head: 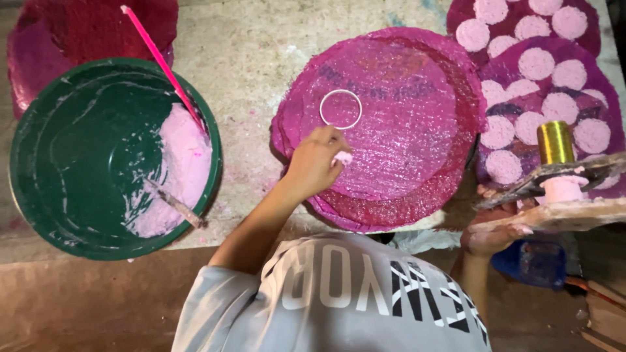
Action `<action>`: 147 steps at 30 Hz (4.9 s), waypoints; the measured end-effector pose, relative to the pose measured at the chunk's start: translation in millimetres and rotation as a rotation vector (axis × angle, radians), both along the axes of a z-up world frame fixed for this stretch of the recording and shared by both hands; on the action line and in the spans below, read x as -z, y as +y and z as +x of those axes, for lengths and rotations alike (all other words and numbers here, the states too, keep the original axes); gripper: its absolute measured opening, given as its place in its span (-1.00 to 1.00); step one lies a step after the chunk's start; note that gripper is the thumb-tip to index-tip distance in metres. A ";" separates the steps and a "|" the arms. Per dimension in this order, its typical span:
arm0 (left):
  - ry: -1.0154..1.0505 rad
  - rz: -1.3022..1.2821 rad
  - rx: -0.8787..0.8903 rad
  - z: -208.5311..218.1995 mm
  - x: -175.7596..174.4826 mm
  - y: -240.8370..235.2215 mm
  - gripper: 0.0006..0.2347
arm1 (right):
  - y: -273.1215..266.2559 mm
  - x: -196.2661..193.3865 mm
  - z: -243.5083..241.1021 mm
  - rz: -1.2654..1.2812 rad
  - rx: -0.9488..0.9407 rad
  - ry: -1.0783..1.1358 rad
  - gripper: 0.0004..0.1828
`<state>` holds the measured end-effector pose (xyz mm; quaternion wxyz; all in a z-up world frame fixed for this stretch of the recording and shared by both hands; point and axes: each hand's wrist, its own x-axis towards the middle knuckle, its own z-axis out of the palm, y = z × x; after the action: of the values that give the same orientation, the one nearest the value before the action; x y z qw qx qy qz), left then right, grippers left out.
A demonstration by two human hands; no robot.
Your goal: The person scoops pink dough from a green bucket and uses a manual press to form round discs, placing them on a purple tray. The person repeatedly fills the press, ejects the discs, and arranges them in rows on the tray.
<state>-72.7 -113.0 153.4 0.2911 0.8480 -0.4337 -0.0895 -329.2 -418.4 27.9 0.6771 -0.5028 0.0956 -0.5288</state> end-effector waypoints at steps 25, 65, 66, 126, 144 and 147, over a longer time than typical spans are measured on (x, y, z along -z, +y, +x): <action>0.168 -0.173 -0.409 12.3 -66.1 72.4 -0.74 | 11.9 -22.0 61.3 0.007 -0.253 -0.077 -0.17; 1.550 -1.959 0.286 82.5 8.2 -30.6 -0.60 | 46.8 -226.8 207.3 -0.597 -1.192 1.777 -0.03; 1.517 -1.967 0.308 87.9 12.2 -26.6 -0.60 | 52.3 -223.8 211.4 -0.639 -1.156 1.764 -0.04; 0.755 -0.677 -0.223 71.2 9.0 26.9 -0.41 | 80.7 -164.8 143.4 -0.541 -0.714 0.779 -0.09; 0.278 0.051 -0.183 94.8 -2.4 -24.1 0.18 | 42.7 -72.8 17.5 0.032 -0.414 0.350 -0.11; 0.138 0.018 -0.052 83.8 -30.5 -37.3 0.20 | 45.3 -96.5 19.0 -0.114 -0.408 0.494 -0.23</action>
<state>11.1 -150.3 183.9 0.3149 0.8533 -0.3899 -0.1439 -310.2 -373.1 124.4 0.6960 -0.6620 0.1246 -0.2487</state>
